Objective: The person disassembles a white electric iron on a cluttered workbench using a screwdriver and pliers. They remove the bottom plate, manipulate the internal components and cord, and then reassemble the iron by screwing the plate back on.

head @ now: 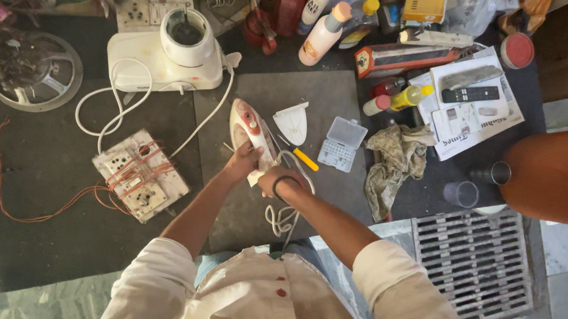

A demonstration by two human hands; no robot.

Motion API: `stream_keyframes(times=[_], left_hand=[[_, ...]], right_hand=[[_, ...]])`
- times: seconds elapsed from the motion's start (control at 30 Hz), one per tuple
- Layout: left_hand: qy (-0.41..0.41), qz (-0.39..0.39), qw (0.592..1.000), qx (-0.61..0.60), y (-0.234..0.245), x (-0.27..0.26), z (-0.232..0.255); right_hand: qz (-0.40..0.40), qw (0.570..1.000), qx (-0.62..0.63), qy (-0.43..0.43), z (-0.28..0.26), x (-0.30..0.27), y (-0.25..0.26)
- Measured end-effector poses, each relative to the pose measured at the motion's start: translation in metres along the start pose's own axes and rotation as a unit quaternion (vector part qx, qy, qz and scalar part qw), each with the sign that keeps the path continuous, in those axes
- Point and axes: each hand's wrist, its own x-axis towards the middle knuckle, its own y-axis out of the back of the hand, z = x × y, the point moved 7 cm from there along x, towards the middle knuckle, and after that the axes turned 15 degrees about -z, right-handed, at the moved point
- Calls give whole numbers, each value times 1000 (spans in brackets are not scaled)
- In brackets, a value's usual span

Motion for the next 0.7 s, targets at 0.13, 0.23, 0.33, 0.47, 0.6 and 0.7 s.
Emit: stream_keyframes(times=[0.13, 0.23, 0.33, 0.47, 0.6, 0.7], left_hand=[[-20, 24, 996, 86, 2, 3, 0], [-7, 35, 996, 85, 1, -6, 0], [-12, 25, 999, 47, -3, -4, 6], [-14, 19, 999, 25, -6, -3, 8], [-10, 23, 999, 32, -3, -2, 0], [-13, 29, 999, 30, 0, 3, -6]], right_hand=[[84, 991, -103, 24, -33, -33, 3], [76, 991, -99, 58, -41, -51, -2], [73, 989, -113, 58, -44, -71, 9], [47, 979, -197, 30, -48, -93, 13], [65, 968, -236, 62, -58, -107, 19], [58, 945, -309, 87, -61, -103, 15]])
